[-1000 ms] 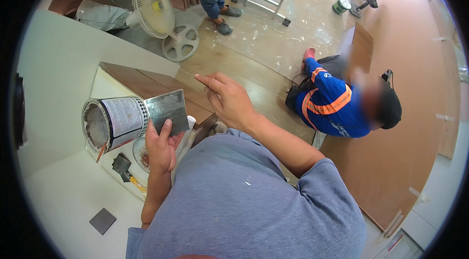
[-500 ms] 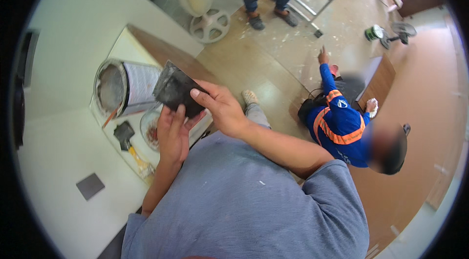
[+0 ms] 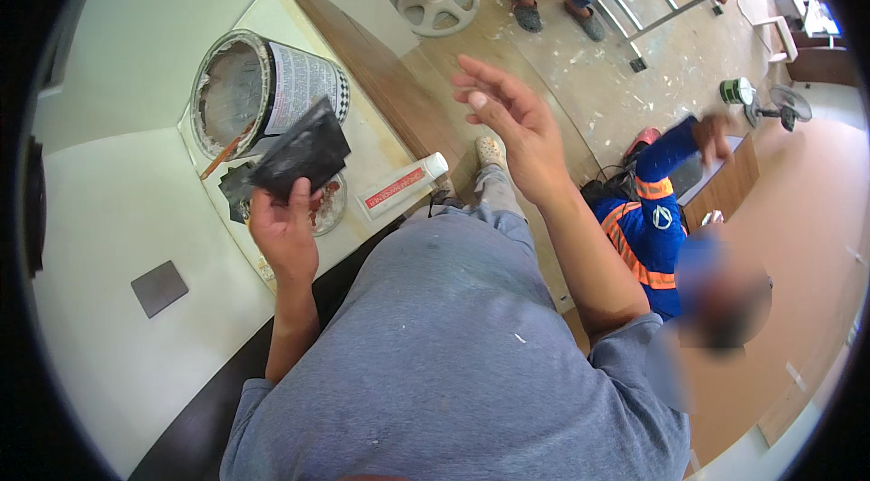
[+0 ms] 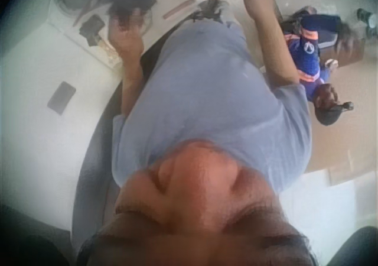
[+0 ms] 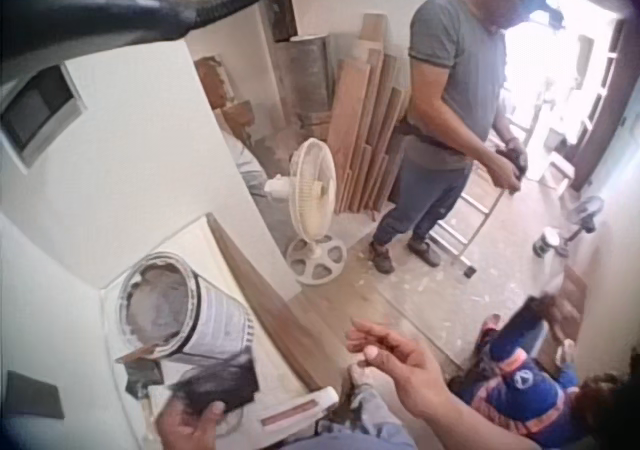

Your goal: The person washes their hands at a sink, then moves to a countertop to mix a gray paste in a bucket using a wooden stick. They transfer some of the paste onto a small square tile and continue mixing.

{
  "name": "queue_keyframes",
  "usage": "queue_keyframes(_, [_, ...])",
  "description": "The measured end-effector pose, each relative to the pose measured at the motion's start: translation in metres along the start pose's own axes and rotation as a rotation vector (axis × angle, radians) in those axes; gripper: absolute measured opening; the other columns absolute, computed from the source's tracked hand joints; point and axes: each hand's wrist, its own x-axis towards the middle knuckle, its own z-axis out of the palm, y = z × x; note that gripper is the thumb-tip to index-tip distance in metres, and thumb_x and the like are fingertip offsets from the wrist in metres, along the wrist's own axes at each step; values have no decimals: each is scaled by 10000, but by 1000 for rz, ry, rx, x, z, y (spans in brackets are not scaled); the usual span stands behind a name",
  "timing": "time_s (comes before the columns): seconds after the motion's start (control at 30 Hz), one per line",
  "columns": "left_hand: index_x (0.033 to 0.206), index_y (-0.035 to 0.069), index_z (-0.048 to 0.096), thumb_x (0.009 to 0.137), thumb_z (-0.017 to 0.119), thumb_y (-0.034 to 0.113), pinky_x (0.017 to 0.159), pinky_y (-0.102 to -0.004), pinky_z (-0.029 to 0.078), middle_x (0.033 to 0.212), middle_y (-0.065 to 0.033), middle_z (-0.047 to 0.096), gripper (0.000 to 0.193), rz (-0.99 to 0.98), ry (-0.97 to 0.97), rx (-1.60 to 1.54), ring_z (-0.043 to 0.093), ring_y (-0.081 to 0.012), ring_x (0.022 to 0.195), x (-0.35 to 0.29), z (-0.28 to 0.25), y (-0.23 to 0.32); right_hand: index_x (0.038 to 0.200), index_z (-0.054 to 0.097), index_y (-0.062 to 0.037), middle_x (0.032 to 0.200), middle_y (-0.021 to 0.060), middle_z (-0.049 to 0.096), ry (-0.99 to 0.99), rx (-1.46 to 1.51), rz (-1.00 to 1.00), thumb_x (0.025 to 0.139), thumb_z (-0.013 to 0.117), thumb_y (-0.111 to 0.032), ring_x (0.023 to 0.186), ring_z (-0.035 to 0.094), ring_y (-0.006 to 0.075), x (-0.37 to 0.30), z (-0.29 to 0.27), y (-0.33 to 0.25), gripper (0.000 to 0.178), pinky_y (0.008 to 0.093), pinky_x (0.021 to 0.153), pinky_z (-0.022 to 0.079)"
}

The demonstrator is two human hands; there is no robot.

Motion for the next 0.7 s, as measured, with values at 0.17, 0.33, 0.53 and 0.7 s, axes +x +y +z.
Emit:
queue_keyframes(0.17, [1074,-26,641,975,709,37,709,-268,610,953,-53,699,135,-337,-62,-77,654,-81,855,-10,9,-40,1429,594,-30,1273,84,680,-87,-202,101,1007,642,-107,1075,625,129,0,4,33,431,288,931,501])
queue_keyframes(0.33, [1109,-33,610,979,715,75,670,-271,614,941,-61,688,198,-511,-37,-160,663,-96,842,10,25,-87,1422,611,-62,1248,96,685,-171,-379,69,982,655,-84,1075,642,161,9,25,34,443,315,924,513])
queue_keyframes(0.53, [1454,-59,454,961,745,100,893,-320,595,1169,-148,667,594,-496,-7,8,678,-193,1028,0,26,-71,1393,633,-66,1229,103,687,-214,-446,18,959,662,-67,1069,648,180,19,31,30,435,321,913,519])
queue_keyframes(0.7, [1474,-72,452,929,778,114,1039,-363,535,1298,-234,652,661,-310,10,145,641,-236,1214,-28,-4,-26,1353,659,-70,1229,128,675,-252,-636,-197,923,697,-51,1055,656,213,25,50,18,432,339,883,531])
